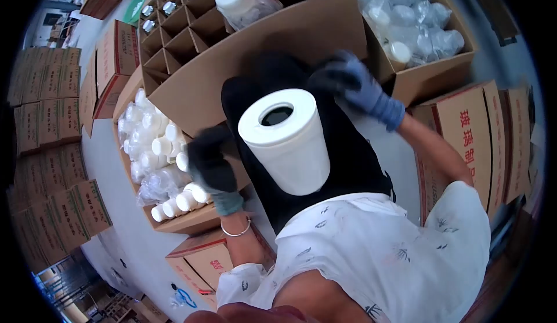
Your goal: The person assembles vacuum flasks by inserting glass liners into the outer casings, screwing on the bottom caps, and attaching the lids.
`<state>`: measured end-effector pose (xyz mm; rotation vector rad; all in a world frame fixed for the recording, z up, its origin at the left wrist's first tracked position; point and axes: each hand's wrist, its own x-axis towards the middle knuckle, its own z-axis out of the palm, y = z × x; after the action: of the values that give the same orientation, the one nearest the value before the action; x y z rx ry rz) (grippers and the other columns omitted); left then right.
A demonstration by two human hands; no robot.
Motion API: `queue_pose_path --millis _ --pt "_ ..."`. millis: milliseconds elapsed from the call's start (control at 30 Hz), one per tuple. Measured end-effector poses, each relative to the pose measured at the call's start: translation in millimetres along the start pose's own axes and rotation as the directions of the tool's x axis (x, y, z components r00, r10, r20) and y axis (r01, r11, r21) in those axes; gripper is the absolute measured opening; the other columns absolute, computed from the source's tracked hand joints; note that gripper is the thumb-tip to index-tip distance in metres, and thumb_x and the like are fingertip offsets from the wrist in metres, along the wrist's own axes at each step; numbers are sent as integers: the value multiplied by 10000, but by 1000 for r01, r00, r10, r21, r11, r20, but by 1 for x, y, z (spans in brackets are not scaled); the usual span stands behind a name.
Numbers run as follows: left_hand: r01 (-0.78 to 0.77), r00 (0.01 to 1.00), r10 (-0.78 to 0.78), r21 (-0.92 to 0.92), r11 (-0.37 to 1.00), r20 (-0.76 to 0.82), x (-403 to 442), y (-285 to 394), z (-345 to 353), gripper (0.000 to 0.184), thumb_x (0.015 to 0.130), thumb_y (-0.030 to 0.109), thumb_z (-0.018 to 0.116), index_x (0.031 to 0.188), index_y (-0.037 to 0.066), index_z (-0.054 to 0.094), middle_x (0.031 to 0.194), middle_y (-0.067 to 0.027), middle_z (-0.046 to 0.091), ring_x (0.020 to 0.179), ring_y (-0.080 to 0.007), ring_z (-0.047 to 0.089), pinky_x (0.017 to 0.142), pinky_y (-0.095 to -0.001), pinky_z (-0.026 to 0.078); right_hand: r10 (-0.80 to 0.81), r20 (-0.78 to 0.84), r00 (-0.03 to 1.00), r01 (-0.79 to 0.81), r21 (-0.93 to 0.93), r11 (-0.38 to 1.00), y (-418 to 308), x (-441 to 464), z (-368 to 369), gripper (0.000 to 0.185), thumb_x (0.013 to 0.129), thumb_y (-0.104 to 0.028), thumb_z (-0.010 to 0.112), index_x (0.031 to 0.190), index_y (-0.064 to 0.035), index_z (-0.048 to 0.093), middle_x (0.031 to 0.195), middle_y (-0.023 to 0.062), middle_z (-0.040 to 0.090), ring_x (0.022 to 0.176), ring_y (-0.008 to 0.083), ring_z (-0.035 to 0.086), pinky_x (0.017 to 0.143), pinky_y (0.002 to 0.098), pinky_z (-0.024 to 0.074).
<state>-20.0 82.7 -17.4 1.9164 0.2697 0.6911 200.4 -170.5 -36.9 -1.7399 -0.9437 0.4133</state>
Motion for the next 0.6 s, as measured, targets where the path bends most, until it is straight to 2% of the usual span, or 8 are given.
queue_pose_path --millis 67,133,200,233,267,333,433,600 --pt "67 972 -125 -274 959 -199 8 5 18 359 962 190 445 1217 -39 553 1128 -159 641 1116 -263 576 1015 -386 432 -129 73 989 122 99 988 -44 7 15 287 779 -131 713 1061 -77 697 1132 121 620 1143 298 534 1043 459 380" --pt "75 994 -94 -274 959 -56 -4 -3 14 358 955 175 463 1237 -18 570 1184 -163 622 1152 -264 559 1027 -380 406 -347 195 917 318 165 933 -66 7 33 309 775 -135 722 1071 -52 685 1174 111 604 1171 292 518 1059 435 378" --pt "74 997 -71 -269 960 19 -3 -11 12 360 955 161 468 1258 1 575 1235 -164 601 1184 -266 544 1043 -377 387 -449 288 846 493 -101 864 -55 24 13 353 781 -148 725 1113 -44 662 1170 116 606 1153 286 538 1060 424 395" --pt "90 996 -86 -257 962 25 -2 -10 11 360 958 155 464 1268 9 572 1258 -164 590 1198 -267 537 1053 -376 382 -189 69 980 175 174 969 -13 12 3 348 825 -173 707 1146 -54 646 1184 127 604 1128 284 566 1044 423 420" --pt "132 989 -144 -230 964 -38 2 1 5 356 968 149 447 1278 14 558 1275 -159 577 1208 -270 532 1067 -377 383 0 33 999 -3 72 997 -10 13 -10 311 870 -182 674 1151 -54 639 1199 129 602 1108 268 586 1035 397 437" --pt "177 984 -179 -225 958 15 10 7 13 391 954 163 476 1312 14 524 1349 -156 515 1262 -276 482 1097 -381 352 58 86 995 -92 469 879 -44 15 16 314 894 -192 658 1184 -74 635 1191 117 607 1101 250 589 1052 377 423" --pt "87 915 -49 -77 993 399 41 23 24 633 832 243 624 1388 -2 448 1448 -165 425 1362 -287 371 1139 -374 241 -187 80 979 185 32 982 -68 27 58 573 786 -292 760 1281 -79 566 1301 180 514 1259 336 438 1057 429 345" --pt "167 918 -131 -66 984 373 63 21 16 807 749 199 761 1426 -7 374 1446 -187 413 1370 -313 351 1127 -396 275 -466 -47 883 466 -21 885 -115 95 50 685 768 -288 772 1347 -54 490 1365 182 455 1295 348 408 1090 431 315"
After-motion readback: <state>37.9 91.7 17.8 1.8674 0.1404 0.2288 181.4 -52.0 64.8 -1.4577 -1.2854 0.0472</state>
